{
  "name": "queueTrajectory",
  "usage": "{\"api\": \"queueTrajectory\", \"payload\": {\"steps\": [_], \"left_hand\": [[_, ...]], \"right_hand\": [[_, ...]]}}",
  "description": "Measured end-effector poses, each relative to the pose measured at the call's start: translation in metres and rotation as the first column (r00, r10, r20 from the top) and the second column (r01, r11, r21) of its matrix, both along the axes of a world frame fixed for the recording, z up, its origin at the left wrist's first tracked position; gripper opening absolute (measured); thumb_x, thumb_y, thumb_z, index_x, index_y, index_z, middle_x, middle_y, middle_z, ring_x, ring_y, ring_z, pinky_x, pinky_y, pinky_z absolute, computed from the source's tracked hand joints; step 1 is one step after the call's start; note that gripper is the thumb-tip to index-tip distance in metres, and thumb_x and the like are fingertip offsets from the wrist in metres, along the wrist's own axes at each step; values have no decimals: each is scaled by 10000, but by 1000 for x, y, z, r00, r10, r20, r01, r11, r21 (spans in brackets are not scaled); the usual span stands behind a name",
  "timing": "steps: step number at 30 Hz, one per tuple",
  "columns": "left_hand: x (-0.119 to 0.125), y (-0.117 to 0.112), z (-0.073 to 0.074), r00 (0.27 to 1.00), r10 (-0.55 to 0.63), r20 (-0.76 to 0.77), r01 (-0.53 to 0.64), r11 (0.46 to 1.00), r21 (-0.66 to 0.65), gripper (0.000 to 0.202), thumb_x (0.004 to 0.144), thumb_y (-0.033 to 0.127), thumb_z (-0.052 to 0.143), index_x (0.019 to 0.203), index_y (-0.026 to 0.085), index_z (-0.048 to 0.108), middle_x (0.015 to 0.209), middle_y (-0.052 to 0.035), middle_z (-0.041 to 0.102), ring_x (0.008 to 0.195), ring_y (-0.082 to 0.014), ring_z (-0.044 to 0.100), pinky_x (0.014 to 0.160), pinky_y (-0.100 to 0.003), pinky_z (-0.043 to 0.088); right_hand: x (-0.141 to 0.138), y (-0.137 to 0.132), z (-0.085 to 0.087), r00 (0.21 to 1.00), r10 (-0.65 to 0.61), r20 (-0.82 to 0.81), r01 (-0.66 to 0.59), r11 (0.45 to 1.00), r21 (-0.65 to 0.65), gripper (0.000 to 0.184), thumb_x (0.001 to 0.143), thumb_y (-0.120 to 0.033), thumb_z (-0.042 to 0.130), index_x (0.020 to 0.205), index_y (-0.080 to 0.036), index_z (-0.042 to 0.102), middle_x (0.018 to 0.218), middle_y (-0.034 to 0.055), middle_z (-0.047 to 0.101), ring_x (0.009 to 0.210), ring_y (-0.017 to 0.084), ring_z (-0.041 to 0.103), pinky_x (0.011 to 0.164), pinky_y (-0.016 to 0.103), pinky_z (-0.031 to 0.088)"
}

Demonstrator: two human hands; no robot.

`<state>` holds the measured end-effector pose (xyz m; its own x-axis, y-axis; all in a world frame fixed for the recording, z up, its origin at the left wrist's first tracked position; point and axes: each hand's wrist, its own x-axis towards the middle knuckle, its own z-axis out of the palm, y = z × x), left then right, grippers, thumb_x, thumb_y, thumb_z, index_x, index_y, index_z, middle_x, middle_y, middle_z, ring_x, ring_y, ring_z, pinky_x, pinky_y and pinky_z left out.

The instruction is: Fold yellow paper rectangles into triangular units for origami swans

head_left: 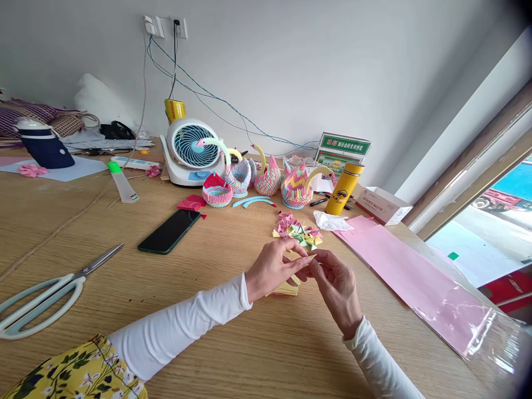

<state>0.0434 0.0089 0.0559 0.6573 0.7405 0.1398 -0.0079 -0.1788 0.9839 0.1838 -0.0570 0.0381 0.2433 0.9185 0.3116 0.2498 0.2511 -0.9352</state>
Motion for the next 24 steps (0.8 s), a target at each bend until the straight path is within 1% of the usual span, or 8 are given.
{"api": "queueTrajectory", "payload": {"steps": [4,9,11,14,16,18,21,24], "left_hand": [[1,6,-3,999,-4,33,7,997,-81,283,763,384,660,862,146,546,713,-46,662,646,-199,699,442,-210,543],[0,8,-4,998,-22,54,29,988,-148,311,735,386,688,830,143,517,712,-40,654,618,-185,693,436,-200,536],[0,7,-4,998,0,55,7,991,-131,323,730,393,691,845,146,518,737,-35,649,584,-172,686,422,-199,531],[1,6,-4,998,33,53,-29,997,-73,342,728,419,687,886,154,541,792,-33,642,564,-165,680,400,-201,522],[1,6,-5,998,48,38,-47,998,-44,350,726,438,684,877,151,554,754,-29,639,562,-169,679,400,-202,520],[1,7,-5,998,57,33,-55,997,-49,360,714,445,695,848,146,548,694,-19,630,546,-170,674,405,-205,521],[0,7,-2,998,44,54,-37,992,-122,374,686,432,722,801,141,518,662,-4,616,487,-149,654,404,-201,515],[-2,6,3,996,23,90,-5,980,-196,372,673,405,738,768,130,507,686,7,598,449,-119,635,417,-196,519]], "right_hand": [[2,0,-1,999,0,37,1,1000,-12,268,855,-365,555,1004,-152,619,769,74,715,710,224,705,640,315,562],[2,0,-1,988,0,155,5,1000,-28,340,888,-354,501,1106,-128,631,785,71,697,720,212,689,673,315,546],[1,-1,1,983,9,181,-5,1000,-21,330,900,-348,485,1096,-133,640,806,64,669,725,202,681,660,296,542],[0,-2,4,975,25,220,-25,1000,-3,299,915,-340,468,1010,-142,671,808,54,622,741,192,669,652,270,534],[-1,-3,6,972,46,230,-50,999,12,298,927,-332,448,983,-149,677,831,55,603,764,189,664,664,266,532],[-2,-4,6,972,69,223,-76,997,24,294,933,-324,436,1000,-158,670,866,58,588,780,188,661,673,268,533],[-2,-4,4,973,87,214,-97,995,37,284,935,-310,439,1075,-167,640,889,56,570,746,176,659,664,280,535],[0,-2,-2,977,74,199,-91,993,78,303,935,-300,444,1166,-175,595,863,46,571,702,160,645,648,290,532]]}}
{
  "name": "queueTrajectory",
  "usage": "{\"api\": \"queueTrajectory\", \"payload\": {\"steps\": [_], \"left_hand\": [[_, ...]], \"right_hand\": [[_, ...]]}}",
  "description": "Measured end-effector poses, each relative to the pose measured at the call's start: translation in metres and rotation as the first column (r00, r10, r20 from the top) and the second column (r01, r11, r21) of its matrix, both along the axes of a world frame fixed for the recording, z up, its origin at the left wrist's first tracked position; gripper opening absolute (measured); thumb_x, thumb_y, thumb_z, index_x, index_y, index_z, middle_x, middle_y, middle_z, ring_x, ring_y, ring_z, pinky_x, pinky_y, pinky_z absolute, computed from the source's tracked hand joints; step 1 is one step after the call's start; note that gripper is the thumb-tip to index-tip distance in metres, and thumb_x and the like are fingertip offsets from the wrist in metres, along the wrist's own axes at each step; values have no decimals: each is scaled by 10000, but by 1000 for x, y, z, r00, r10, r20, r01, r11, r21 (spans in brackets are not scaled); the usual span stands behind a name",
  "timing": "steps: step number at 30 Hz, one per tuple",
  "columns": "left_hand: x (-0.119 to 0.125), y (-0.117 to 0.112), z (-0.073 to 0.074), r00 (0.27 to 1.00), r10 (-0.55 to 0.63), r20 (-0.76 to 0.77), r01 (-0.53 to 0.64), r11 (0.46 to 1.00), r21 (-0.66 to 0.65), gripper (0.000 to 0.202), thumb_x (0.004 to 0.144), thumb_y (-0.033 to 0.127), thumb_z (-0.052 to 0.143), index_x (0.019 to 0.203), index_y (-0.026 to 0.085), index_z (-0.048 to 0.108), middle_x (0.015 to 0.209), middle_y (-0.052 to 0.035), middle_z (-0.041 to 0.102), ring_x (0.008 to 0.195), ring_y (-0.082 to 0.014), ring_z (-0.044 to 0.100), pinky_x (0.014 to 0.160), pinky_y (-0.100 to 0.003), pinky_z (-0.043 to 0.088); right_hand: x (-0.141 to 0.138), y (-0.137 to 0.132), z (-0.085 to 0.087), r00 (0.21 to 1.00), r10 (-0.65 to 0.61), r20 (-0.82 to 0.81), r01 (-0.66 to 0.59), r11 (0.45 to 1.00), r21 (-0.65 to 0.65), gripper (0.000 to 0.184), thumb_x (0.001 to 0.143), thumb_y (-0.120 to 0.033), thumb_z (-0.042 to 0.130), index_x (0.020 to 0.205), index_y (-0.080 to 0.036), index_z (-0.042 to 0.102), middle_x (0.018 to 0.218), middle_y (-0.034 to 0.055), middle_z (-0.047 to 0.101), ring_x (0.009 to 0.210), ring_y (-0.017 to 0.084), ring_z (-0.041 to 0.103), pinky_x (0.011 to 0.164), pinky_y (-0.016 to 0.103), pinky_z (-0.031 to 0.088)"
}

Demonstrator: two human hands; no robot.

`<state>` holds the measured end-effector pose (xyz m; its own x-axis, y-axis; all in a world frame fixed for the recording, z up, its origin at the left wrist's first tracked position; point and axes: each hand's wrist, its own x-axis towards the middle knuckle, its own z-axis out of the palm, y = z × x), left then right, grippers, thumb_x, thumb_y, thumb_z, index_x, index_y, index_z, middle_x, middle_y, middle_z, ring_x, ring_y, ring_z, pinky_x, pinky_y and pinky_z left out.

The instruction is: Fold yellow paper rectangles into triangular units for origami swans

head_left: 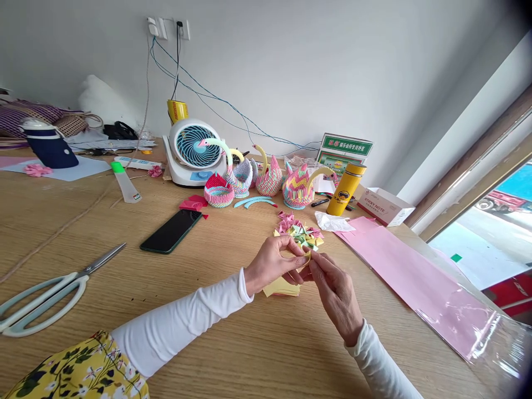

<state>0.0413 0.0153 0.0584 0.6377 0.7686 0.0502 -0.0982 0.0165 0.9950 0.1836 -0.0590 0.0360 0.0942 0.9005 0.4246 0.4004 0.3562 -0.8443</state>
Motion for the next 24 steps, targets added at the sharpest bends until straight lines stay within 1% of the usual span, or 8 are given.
{"api": "queueTrajectory", "payload": {"steps": [3,6,10,14,18,21,22,24], "left_hand": [[-1,-1,4,998,-51,40,52,998,-41,351,690,395,728,774,124,521,757,6,582,493,-118,651,429,-193,525],[-1,-1,6,993,-103,57,106,993,-56,332,735,418,683,817,128,543,811,-8,574,561,-138,674,415,-180,510],[-2,0,6,993,-115,27,117,991,-58,338,737,412,687,886,127,586,868,-30,601,519,-105,653,402,-159,479],[-2,2,4,994,-108,-4,108,993,-56,335,730,393,700,892,112,615,794,-30,620,514,-95,643,396,-138,455],[0,0,2,996,-89,-5,89,996,27,306,746,385,683,841,105,605,700,-13,607,519,-103,641,373,-124,416],[1,-4,3,1000,-30,-5,30,996,78,304,744,385,681,816,104,593,662,-4,591,499,-103,630,354,-123,387],[2,-5,4,1000,-12,-7,13,996,89,312,736,389,688,813,102,591,652,-1,586,492,-105,627,348,-124,379],[2,-6,6,1000,-4,-5,5,995,102,329,733,400,689,831,101,594,649,-2,584,490,-110,628,344,-127,369]], "right_hand": [[2,2,-4,999,-26,-41,28,998,50,301,931,-300,457,1172,-183,595,786,24,555,665,150,619,614,286,522],[4,3,-4,998,-47,-48,49,998,47,293,926,-299,469,1154,-184,614,741,11,537,634,143,596,613,288,507],[5,2,-3,997,-36,-67,37,999,16,317,927,-310,464,1189,-189,596,767,14,538,631,144,594,611,293,499],[5,-1,-1,999,-14,-32,14,1000,-11,344,937,-312,443,1242,-213,567,771,3,503,602,120,544,572,266,476],[4,-3,3,1000,26,-2,-26,999,-40,364,940,-329,429,1272,-237,546,796,3,472,632,119,508,587,261,472],[3,-3,4,997,20,-77,-25,998,-57,380,947,-351,411,1285,-218,519,725,-11,486,605,122,498,595,270,465],[3,-2,4,992,9,-124,-16,998,-55,365,945,-357,416,1259,-208,528,694,-19,491,583,120,495,583,268,463],[3,-1,3,977,-20,-210,12,999,-35,296,929,-367,455,1145,-197,565,668,-27,511,536,110,491,540,253,455]]}}
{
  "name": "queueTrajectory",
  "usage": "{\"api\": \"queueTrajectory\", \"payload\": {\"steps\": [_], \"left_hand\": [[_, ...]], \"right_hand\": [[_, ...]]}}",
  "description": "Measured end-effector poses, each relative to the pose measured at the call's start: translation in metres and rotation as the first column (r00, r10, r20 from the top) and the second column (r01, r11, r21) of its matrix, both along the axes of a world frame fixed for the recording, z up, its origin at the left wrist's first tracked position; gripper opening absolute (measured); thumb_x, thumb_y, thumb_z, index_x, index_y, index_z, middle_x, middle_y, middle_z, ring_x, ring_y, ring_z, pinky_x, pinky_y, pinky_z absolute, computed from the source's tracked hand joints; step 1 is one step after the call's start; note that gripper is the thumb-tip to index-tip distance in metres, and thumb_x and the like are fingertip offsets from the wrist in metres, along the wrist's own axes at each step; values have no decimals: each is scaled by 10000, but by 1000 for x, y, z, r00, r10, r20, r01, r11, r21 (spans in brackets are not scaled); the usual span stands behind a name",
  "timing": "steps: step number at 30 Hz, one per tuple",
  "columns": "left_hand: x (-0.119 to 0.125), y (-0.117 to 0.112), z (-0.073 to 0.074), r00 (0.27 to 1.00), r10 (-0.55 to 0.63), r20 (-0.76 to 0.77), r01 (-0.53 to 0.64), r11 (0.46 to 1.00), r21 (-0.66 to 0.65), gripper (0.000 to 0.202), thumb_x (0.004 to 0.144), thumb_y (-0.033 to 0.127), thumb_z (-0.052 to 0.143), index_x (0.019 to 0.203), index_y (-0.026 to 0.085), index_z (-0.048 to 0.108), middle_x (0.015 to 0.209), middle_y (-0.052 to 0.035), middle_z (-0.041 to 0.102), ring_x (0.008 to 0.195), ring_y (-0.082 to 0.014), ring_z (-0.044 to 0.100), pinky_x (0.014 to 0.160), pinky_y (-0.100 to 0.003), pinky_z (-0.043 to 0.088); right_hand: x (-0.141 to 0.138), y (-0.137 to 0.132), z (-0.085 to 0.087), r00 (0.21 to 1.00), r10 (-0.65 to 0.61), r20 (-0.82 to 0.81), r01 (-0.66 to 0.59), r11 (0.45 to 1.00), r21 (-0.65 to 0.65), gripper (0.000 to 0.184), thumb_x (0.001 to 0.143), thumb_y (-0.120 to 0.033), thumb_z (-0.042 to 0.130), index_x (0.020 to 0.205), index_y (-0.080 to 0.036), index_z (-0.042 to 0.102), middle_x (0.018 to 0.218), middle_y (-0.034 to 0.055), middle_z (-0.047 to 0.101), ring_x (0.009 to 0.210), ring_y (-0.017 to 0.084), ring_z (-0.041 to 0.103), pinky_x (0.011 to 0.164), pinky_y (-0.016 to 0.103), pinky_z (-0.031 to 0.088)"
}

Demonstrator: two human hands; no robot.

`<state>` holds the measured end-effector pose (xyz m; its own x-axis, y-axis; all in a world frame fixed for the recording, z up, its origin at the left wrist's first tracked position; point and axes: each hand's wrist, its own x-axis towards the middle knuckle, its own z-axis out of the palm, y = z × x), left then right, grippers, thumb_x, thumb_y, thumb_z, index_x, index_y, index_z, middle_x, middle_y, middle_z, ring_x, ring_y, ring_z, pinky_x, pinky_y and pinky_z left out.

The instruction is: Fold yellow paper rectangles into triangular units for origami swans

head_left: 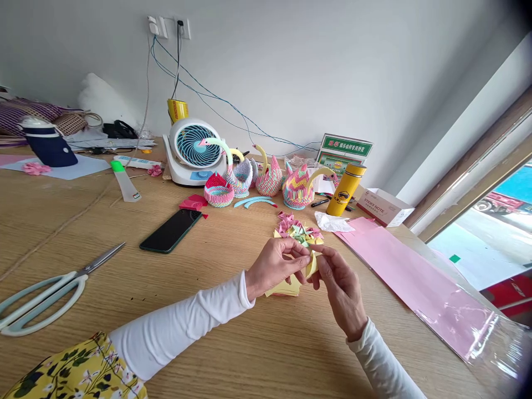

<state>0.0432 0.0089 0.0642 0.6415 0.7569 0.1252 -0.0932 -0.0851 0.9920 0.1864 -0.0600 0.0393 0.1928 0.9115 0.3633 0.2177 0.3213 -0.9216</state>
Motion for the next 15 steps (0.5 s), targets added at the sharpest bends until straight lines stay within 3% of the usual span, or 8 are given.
{"api": "queueTrajectory", "payload": {"steps": [4,9,15], "left_hand": [[-2,1,1,997,-72,26,74,996,-56,322,775,409,648,870,104,609,751,-37,628,520,-107,645,366,-126,376],[-5,3,3,986,-154,71,164,973,-160,324,762,411,667,878,111,627,864,-72,665,576,-104,656,428,-137,437],[-5,3,3,990,-138,38,142,984,-108,326,761,414,666,845,102,623,759,-54,657,548,-118,662,441,-152,452]], "right_hand": [[1,2,-1,998,-42,-43,43,999,31,207,894,-366,528,957,-183,601,717,-2,575,500,94,497,470,226,427],[3,1,-1,999,-26,-34,27,999,39,217,897,-368,521,941,-174,609,756,26,615,520,106,525,481,235,445],[4,0,-2,998,-37,60,32,996,85,207,897,-354,521,951,-178,618,709,11,603,515,109,535,492,238,465]]}}
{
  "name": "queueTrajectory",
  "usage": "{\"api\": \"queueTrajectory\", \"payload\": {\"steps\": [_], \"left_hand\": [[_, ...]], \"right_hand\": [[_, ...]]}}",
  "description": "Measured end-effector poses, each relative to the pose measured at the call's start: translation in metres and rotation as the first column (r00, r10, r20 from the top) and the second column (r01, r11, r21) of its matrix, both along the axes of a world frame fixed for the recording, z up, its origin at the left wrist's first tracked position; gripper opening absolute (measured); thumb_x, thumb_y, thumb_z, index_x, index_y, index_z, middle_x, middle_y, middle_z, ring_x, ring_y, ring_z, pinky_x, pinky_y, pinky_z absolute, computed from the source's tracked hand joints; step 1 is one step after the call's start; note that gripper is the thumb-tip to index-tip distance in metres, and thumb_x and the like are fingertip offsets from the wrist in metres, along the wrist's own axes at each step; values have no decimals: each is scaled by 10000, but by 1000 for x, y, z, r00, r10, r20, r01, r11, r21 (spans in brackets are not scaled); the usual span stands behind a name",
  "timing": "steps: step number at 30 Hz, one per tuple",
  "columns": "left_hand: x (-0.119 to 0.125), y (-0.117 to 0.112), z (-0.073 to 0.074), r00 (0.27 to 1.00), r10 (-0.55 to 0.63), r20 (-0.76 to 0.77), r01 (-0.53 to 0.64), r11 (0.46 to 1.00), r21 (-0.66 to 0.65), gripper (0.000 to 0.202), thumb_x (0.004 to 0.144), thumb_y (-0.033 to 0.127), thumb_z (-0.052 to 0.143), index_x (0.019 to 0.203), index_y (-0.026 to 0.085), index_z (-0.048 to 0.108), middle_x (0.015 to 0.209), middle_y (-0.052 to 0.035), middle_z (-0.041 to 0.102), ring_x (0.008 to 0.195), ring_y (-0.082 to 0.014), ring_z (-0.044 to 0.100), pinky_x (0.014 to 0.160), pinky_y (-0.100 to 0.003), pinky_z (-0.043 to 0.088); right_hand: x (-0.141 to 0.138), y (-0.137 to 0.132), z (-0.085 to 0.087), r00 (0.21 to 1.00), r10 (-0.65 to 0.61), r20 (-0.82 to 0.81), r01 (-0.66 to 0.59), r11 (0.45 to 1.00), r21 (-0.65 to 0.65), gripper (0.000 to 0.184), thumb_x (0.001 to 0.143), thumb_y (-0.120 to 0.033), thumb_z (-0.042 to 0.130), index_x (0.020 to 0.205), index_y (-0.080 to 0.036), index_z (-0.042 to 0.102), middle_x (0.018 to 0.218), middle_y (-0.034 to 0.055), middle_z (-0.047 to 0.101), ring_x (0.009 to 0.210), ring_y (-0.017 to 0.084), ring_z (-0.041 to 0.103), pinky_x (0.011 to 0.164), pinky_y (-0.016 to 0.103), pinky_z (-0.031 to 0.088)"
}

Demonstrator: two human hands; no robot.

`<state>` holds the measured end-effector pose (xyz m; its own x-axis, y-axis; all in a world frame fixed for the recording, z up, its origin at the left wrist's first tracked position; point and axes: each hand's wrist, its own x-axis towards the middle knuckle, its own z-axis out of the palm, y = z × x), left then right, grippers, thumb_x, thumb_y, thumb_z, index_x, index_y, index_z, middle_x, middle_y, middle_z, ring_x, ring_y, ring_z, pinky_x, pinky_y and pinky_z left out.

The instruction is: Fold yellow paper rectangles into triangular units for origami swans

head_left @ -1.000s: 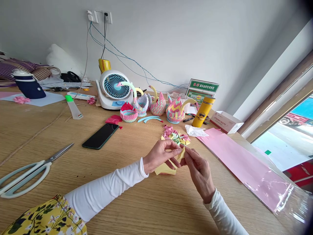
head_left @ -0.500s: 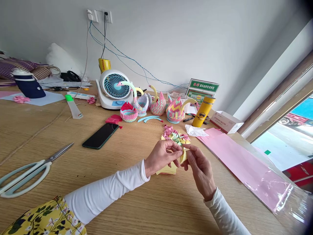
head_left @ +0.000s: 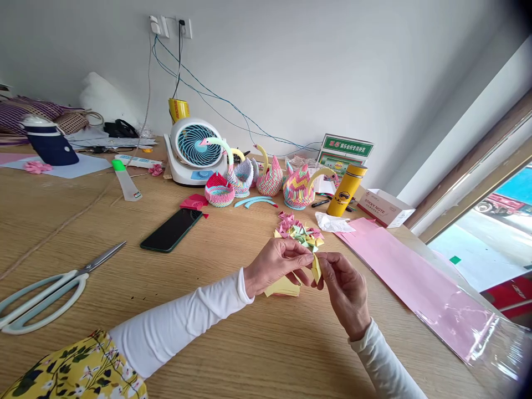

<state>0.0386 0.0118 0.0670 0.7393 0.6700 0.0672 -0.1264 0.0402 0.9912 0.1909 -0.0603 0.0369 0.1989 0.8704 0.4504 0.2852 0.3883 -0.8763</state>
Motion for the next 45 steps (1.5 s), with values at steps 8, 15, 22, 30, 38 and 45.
{"api": "queueTrajectory", "payload": {"steps": [8,15,22,30,38,45], "left_hand": [[6,-7,-3,990,141,25,-143,977,160,314,774,409,641,765,101,578,735,-18,588,457,-100,625,410,-162,460],[7,-7,-10,1000,-3,-26,4,1000,5,406,816,495,557,982,126,592,887,-56,622,455,-59,601,410,-137,445],[8,-10,-13,992,115,-56,-102,977,187,300,805,419,591,824,119,588,746,-26,607,473,-107,633,387,-144,422],[7,-8,-9,999,51,-3,-51,999,-12,333,799,456,593,846,127,577,761,-22,622,444,-84,610,395,-155,413],[6,-13,-3,995,-56,87,93,848,-522,210,743,280,718,849,121,631,855,-53,697,609,-77,654,521,-143,495],[7,-16,-7,983,-44,178,133,841,-524,205,749,227,719,904,113,651,879,-69,711,661,-89,677,538,-135,522]], "right_hand": [[0,-1,-4,976,-90,196,82,996,47,183,907,-297,500,1000,-191,617,592,-29,534,506,108,534,505,224,444],[-2,3,-6,968,-202,150,187,976,107,190,906,-307,491,999,-197,616,663,-6,573,517,111,526,507,227,454],[-4,-1,-8,904,-222,366,169,970,172,168,910,-220,467,1002,-202,606,683,-2,567,545,117,542,565,240,437],[-1,4,-5,982,-144,123,140,989,42,194,897,-306,523,1008,-186,628,626,-17,579,524,114,543,529,228,455],[-1,4,-7,946,-298,126,276,947,165,173,882,-300,534,958,-197,650,782,6,636,543,104,555,545,228,470],[-4,3,-7,942,-324,89,293,922,253,127,879,-229,555,957,-223,655,765,-12,616,538,87,548,527,207,455]]}}
